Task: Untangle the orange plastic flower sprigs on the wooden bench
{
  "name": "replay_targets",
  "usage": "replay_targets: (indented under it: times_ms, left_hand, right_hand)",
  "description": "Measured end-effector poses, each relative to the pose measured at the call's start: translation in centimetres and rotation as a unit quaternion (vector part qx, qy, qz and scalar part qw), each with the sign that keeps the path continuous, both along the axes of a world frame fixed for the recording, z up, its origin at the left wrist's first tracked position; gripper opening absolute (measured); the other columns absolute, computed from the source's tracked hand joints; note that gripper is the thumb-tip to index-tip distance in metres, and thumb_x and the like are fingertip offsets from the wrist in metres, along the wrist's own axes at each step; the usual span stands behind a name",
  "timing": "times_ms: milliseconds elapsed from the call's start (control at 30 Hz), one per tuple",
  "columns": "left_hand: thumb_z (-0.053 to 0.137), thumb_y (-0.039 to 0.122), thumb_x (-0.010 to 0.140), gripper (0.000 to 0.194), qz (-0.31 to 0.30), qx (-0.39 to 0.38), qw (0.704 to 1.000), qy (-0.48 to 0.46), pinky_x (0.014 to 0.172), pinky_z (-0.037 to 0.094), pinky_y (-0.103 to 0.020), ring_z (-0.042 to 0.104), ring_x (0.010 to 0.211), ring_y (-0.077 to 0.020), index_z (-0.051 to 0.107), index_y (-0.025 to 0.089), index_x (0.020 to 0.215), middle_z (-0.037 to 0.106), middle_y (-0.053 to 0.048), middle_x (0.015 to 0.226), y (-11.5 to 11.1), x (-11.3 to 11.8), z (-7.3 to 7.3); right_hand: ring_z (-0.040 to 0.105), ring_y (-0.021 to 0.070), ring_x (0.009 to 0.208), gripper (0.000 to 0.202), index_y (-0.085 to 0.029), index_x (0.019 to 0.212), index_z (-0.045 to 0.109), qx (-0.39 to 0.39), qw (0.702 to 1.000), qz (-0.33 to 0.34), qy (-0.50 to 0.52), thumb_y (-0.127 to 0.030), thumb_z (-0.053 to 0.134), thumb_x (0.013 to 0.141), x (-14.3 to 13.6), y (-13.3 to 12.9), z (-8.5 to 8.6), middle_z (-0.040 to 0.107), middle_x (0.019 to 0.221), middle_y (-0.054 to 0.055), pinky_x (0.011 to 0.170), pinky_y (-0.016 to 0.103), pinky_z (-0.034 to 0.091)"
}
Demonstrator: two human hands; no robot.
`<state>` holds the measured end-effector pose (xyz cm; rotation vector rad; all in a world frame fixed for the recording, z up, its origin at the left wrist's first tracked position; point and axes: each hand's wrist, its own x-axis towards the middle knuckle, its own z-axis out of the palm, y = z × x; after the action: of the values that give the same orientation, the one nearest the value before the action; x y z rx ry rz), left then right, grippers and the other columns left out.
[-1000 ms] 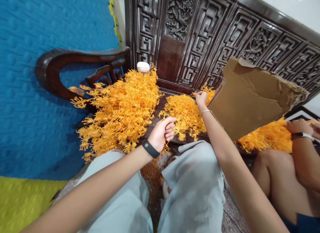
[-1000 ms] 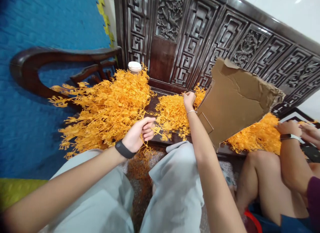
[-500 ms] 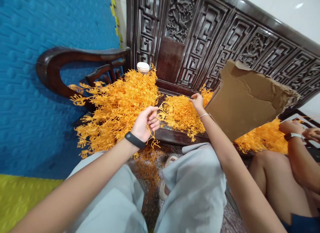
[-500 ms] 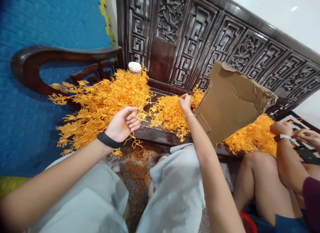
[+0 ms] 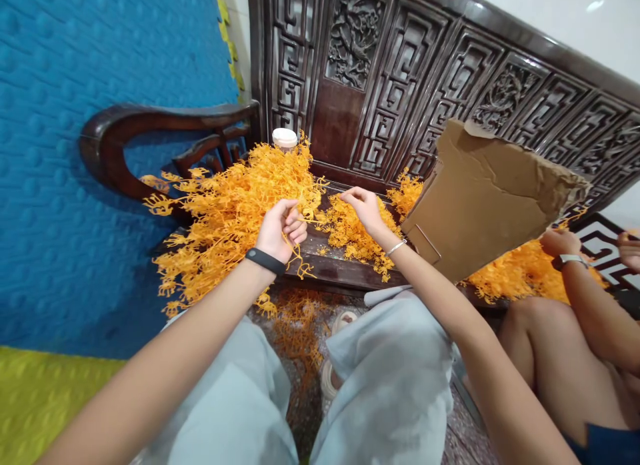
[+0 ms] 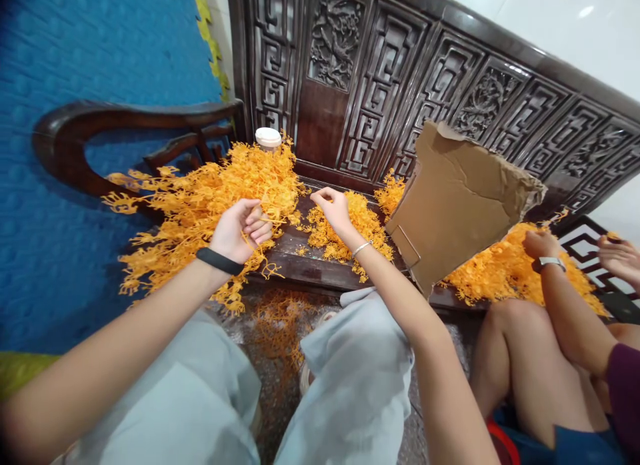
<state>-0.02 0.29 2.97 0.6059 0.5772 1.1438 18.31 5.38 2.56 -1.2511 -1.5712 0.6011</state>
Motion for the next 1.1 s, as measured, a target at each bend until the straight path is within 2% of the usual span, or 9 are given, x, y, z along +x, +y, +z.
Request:
replay_targets:
  times_ms: [233,333,467,567,700,833,967,1033,1100]
  left_hand:
    - [0.043,0.022,0.076,0.041,-0.004,-0.003,1.0,0.015,0.031,0.019,-0.019,0.021,0.028,-0.0056,0.027,0.018,0.039,0.017,0.006,0.032,-0.1,0.7,-0.3]
    - [0.044,0.023,0.076,0.041,-0.011,0.0,1.0,0.023,0.031,0.019,-0.019,0.021,0.028,-0.0055,0.028,0.018,0.039,0.017,0.006,0.031,-0.1,1.2,-0.6]
    - [0.043,0.024,0.076,0.041,-0.019,-0.002,0.999,0.032,0.03,0.018,-0.019,0.021,0.027,-0.0054,0.028,0.018,0.038,0.017,0.006,0.031,0.2,1.7,-1.1]
    - [0.043,0.024,0.076,0.042,-0.017,-0.004,0.999,0.037,0.03,0.018,-0.019,0.021,0.027,-0.0054,0.028,0.018,0.038,0.017,0.006,0.031,0.3,1.6,-1.2]
    - [0.046,0.024,0.075,0.041,-0.013,-0.004,0.999,0.042,0.03,0.019,-0.019,0.021,0.027,-0.0051,0.028,0.018,0.039,0.017,0.007,0.032,0.0,1.3,-0.9]
    - [0.049,0.023,0.074,0.039,-0.043,0.002,0.997,0.059,0.031,0.019,-0.018,0.021,0.028,-0.0045,0.029,0.018,0.04,0.018,0.007,0.033,-0.6,1.8,-0.9]
    - [0.048,0.023,0.075,0.04,-0.071,-0.032,0.993,0.092,0.031,0.017,-0.018,0.02,0.027,-0.0042,0.028,0.018,0.041,0.016,0.008,0.033,-1.2,3.3,-1.6]
    - [0.046,0.024,0.077,0.04,-0.083,-0.051,0.99,0.102,0.03,0.016,-0.018,0.019,0.027,-0.0042,0.028,0.018,0.042,0.017,0.008,0.033,-1.4,4.0,-2.0]
    - [0.045,0.025,0.079,0.04,-0.09,-0.063,0.989,0.099,0.03,0.015,-0.018,0.019,0.027,-0.0044,0.028,0.018,0.043,0.017,0.009,0.033,-1.6,4.6,-2.2]
  right_hand:
    - [0.059,0.014,0.084,0.031,-0.016,0.076,0.066,-0.151,0.983,0.062,0.081,-0.043,0.051,0.073,-1.5,-0.7,0.4,0.068,0.086,0.005,0.076,0.027,0.04]
    - [0.058,0.0138,0.084,0.029,-0.017,0.074,0.067,-0.161,0.978,0.085,0.102,-0.042,0.055,0.069,-1.8,-0.5,0.2,0.068,0.085,0.004,0.077,0.027,0.04]
    - [0.058,0.0127,0.086,0.018,-0.018,0.069,0.067,-0.143,0.975,0.134,0.103,-0.033,0.058,0.066,-1.6,-0.2,-0.4,0.068,0.085,0.002,0.08,0.027,0.04]
    - [0.059,0.0121,0.081,0.014,-0.017,0.066,0.066,-0.128,0.978,0.139,0.09,-0.029,0.06,0.064,-0.9,0.1,-0.8,0.067,0.078,0.002,0.081,0.027,0.041]
    - [0.058,0.0114,0.074,0.014,-0.016,0.064,0.063,-0.11,0.987,0.051,0.108,-0.029,0.062,0.06,0.5,0.6,-1.0,0.065,0.074,0.001,0.075,0.027,0.041]
    - [0.056,0.0113,0.066,0.019,-0.016,0.062,0.061,-0.073,0.991,-0.018,0.115,-0.034,0.064,0.059,1.8,1.6,-1.1,0.062,0.068,0.0,0.069,0.027,0.041]
    - [0.054,0.014,0.061,0.022,-0.016,0.057,0.057,-0.039,0.993,-0.103,-0.044,-0.036,0.059,0.066,2.8,2.6,-1.4,0.06,0.063,0.001,0.066,0.029,0.04]
    - [0.055,0.0162,0.069,0.018,-0.016,0.061,0.059,-0.008,0.975,-0.148,-0.169,-0.029,0.054,0.072,3.1,2.8,-1.5,0.063,0.07,0.003,0.072,0.031,0.038]
    - [0.056,0.0179,0.077,0.017,-0.017,0.067,0.061,0.03,0.943,-0.176,-0.282,-0.022,0.049,0.077,3.2,2.8,-1.5,0.064,0.08,0.005,0.08,0.033,0.034]
